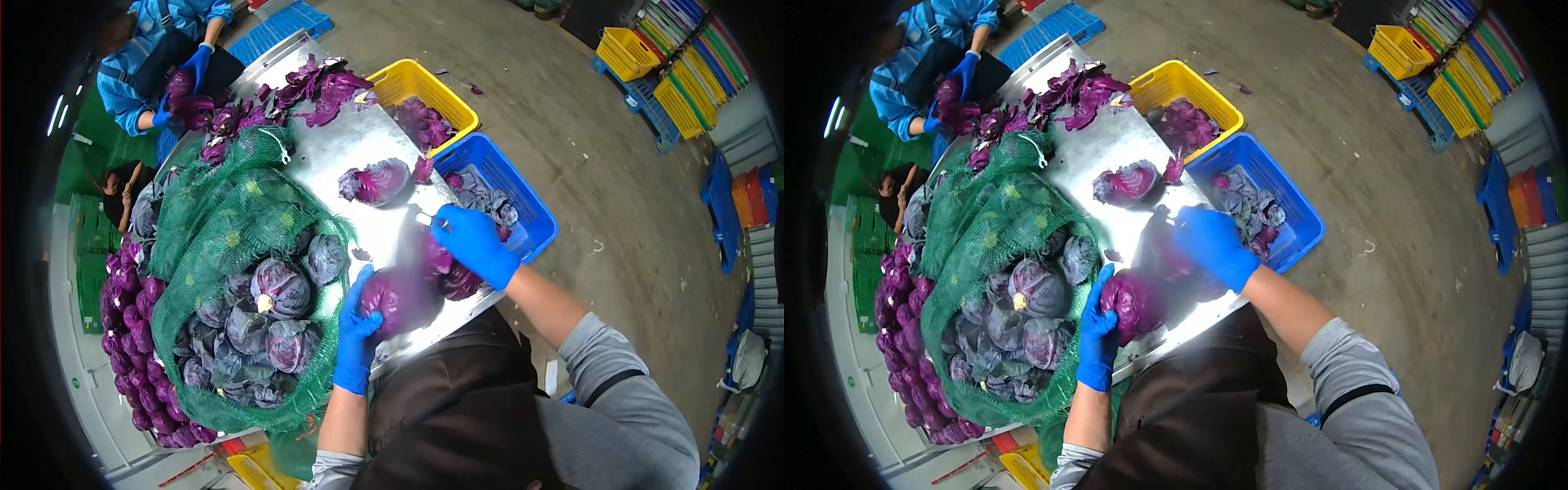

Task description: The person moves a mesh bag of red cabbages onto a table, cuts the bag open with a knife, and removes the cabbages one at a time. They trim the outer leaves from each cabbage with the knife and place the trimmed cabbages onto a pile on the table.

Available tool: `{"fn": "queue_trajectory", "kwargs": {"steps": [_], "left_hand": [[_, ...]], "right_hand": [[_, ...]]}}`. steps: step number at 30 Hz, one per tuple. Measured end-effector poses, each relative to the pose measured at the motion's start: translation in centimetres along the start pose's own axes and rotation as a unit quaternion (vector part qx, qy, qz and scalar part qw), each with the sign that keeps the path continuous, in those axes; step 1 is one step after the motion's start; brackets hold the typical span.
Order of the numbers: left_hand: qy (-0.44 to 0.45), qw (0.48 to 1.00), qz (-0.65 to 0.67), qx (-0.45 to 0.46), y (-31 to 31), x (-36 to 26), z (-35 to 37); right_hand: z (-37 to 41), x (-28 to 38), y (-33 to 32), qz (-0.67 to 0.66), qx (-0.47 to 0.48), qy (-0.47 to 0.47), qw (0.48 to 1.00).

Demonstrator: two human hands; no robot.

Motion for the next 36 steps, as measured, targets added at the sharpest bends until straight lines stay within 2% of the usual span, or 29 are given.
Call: {"fn": "queue_trajectory", "kwargs": {"steps": [2,3,4,5,6,8,9,10,12,14,15,16,17,18,20,22,24,26,27,28,29,30,31,32,33,34,35,36], "left_hand": [[0.002,1.0,0.002,0.002,0.8,-1.0,0.2],[-0.002,0.999,0.053,-0.004,1.0,-1.2,0.2],[-0.006,0.995,0.102,-0.009,1.0,-1.3,0.1],[-0.012,0.995,0.096,-0.01,1.1,-1.2,0.1],[-0.01,0.996,0.093,-0.013,0.3,-0.5,0.2],[-0.089,0.938,0.32,-0.1,-2.1,2.4,0.6],[-0.1,0.918,0.374,-0.086,-1.3,1.8,0.7],[-0.097,0.918,0.374,-0.087,-1.3,1.6,0.5],[-0.126,0.956,0.249,-0.094,-1.4,1.5,0.2],[-0.099,0.959,0.249,-0.09,-0.2,1.1,0.4],[-0.054,0.982,0.161,-0.081,0.0,1.0,0.1],[-0.01,0.994,0.074,-0.074,0.1,1.0,0.1],[-0.041,0.982,0.162,-0.089,-0.2,1.4,0.1],[-0.039,0.981,0.164,-0.093,-0.6,1.7,0.0],[-0.05,0.96,0.214,-0.173,-2.0,2.8,-0.1],[-0.008,0.958,0.209,-0.198,-1.4,1.5,-0.7],[-0.015,0.908,0.355,-0.222,-1.9,1.2,-1.0],[-0.015,0.915,0.33,-0.232,-3.4,1.4,-0.3],[-0.034,0.914,0.352,-0.198,-3.1,1.0,0.3],[-0.052,0.911,0.374,-0.164,-2.8,0.7,0.6],[-0.046,0.903,0.396,-0.161,-2.6,0.7,0.6],[-0.039,0.902,0.396,-0.167,-2.4,0.8,0.6],[-0.027,0.966,0.196,-0.169,-2.2,0.6,0.5],[-0.017,0.986,-0.014,-0.168,-2.0,0.4,0.5],[-0.011,0.961,-0.224,-0.161,-1.8,0.1,0.5],[-0.01,0.959,-0.224,-0.173,-1.7,0.1,0.9],[0.02,0.884,-0.427,-0.187,-1.4,-0.4,1.7],[0.043,0.767,-0.611,-0.192,-1.2,-0.9,2.4]], "right_hand": [[-1.0,0.3,-1.7,0.11,0.118,0.07,0.984],[-0.7,1.1,-2.2,0.11,0.119,0.067,0.984],[-0.2,2.7,-2.5,-0.029,0.088,0.012,0.996],[0.3,4.3,-2.9,-0.169,0.055,-0.043,0.983],[0.6,5.7,-3.1,-0.173,0.057,-0.046,0.982],[1.5,8.5,-2.1,-0.316,0.267,-0.045,0.909],[1.6,8.3,-1.6,-0.317,0.269,-0.047,0.908],[1.6,7.9,-1.0,-0.34,0.261,-0.044,0.903],[1.3,7.6,-0.8,-0.362,0.255,-0.038,0.896],[1.1,6.9,-0.3,-0.228,0.312,0.034,0.922],[1.6,7.1,-0.2,-0.281,0.257,0.011,0.925],[2.1,7.0,0.0,-0.28,0.262,0.011,0.924],[2.2,7.3,-0.2,-0.247,0.257,-0.038,0.933],[2.2,7.5,-0.5,-0.214,0.251,-0.087,0.94],[2.3,7.6,-1.3,-0.184,0.255,-0.075,0.946],[2.4,6.6,-0.8,-0.335,0.254,-0.02,0.907],[2.2,6.5,-1.3,-0.37,0.263,-0.027,0.891],[1.8,6.4,-2.8,-0.318,0.268,-0.025,0.909],[1.6,4.9,-2.5,-0.319,0.268,0.02,0.909],[1.4,4.5,-2.4,-0.32,0.275,0.015,0.906],[0.8,4.2,-3.1,-0.212,0.173,-0.044,0.961],[0.4,4.3,-3.7,-0.098,0.064,-0.104,0.988],[0.3,4.3,-2.9,-0.099,0.109,-0.079,0.986],[0.6,4.1,-1.3,-0.104,0.117,-0.086,0.984],[1.2,3.5,1.5,-0.208,0.181,-0.06,0.959],[1.8,3.8,3.6,-0.306,0.244,-0.033,0.92],[2.5,4.3,5.2,-0.318,0.317,-0.022,0.893],[3.0,4.1,6.6,-0.319,0.33,-0.03,0.888]]}}
Point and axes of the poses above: each hand's wrist, its own z-axis away from the middle knuckle, its own y-axis out of the palm, x = y × z, the point moved 4 cm from there along -z, towards the middle knuckle, and after that the axes turned 3 degrees about -z, right-handed, at the moved point
